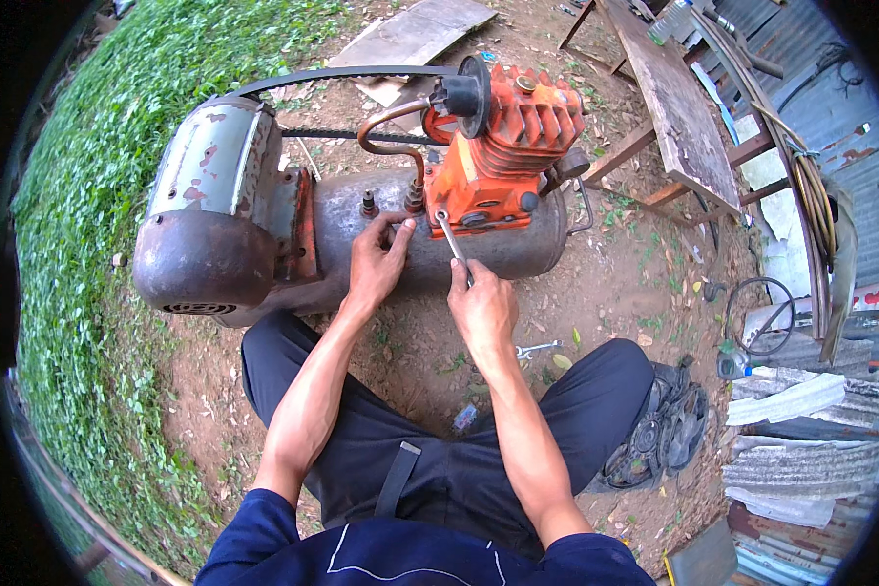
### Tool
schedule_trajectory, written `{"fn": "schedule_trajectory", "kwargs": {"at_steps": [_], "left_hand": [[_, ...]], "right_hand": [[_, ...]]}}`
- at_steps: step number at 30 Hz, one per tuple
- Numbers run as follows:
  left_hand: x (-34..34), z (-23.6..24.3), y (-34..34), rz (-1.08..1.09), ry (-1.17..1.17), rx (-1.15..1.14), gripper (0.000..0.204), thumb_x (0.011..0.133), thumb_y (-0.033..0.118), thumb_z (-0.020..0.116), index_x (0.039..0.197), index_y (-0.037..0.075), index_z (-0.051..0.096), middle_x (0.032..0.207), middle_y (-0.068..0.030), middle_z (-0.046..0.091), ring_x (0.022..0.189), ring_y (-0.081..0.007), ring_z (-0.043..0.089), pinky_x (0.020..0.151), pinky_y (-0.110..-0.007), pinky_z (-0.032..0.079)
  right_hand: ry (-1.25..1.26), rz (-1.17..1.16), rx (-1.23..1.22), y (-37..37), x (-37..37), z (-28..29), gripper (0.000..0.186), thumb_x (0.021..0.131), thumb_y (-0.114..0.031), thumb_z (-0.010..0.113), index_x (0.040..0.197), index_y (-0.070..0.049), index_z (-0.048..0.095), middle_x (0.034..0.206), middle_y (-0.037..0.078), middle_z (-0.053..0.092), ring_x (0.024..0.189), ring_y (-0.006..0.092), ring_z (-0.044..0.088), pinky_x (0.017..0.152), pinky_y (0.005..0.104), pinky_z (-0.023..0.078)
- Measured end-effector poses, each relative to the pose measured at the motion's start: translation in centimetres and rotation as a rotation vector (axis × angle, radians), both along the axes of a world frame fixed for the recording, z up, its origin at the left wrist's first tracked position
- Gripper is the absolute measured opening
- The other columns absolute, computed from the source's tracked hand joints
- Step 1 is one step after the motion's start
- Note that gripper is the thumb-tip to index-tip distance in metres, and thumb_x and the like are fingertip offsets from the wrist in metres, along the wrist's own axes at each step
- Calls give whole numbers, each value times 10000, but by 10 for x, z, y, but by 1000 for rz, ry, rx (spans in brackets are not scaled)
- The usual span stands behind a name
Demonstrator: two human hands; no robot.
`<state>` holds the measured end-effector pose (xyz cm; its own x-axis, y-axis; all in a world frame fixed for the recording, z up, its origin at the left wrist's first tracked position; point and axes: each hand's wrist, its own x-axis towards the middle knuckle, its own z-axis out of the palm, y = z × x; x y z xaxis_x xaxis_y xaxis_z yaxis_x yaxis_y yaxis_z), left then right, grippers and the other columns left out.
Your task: The person uses a wrench to loosen and remove multiple bolts from the cylinder head of an orange air compressor.
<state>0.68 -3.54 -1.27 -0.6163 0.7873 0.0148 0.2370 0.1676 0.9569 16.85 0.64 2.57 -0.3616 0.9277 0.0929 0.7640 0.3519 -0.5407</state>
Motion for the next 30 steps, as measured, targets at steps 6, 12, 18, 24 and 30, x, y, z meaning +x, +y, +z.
{"fn": "schedule_trajectory", "kwargs": {"at_steps": [6, 12, 18, 24, 30], "left_hand": [[14, 0, 2, -74, 53, 200, 402, 845, 253, 730, 1192, 82, 619, 936, -102, 655, 742, -153, 642, 652, -306, 537], [19, 0, 9, -95, 163, 139, 486, 800, 314, 759, 1214, 105, 612, 947, -75, 663, 758, -181, 662, 675, -323, 537], [19, -7, 11, -52, 142, 114, 495, 777, 324, 775, 1192, 101, 623, 938, -59, 673, 742, -168, 663, 668, -320, 538], [31, 7, 16, 25, 102, 30, 484, 777, 343, 780, 1157, 83, 632, 897, -47, 682, 738, -154, 660, 669, -319, 534], [35, 12, 19, 79, 47, -17, 469, 764, 327, 809, 1114, 71, 630, 851, -19, 662, 712, -102, 635, 650, -257, 518]], "right_hand": [[-147, -22, 40, -18, -14, 10, 286, 954, -292, 527, 908, -39, 652, 689, 226, 653, 665, 428, 655, 594, 526, 515], [-273, 32, 150, -16, -8, 0, 383, 973, -282, 491, 1222, -10, 591, 728, 196, 670, 620, 378, 670, 554, 487, 536], [-276, 142, 142, -7, 2, -3, 445, 980, -280, 475, 1334, -12, 504, 767, 174, 674, 605, 351, 675, 521, 471, 545], [-484, 155, 209, -16, -2, -7, 480, 985, -254, 466, 1393, -5, 420, 720, 139, 652, 563, 299, 676, 474, 409, 550], [-493, 429, 354, 37, 27, -4, 470, 973, -303, 509, 1376, -66, 469, 640, 114, 635, 502, 285, 650, 452, 419, 544]]}}
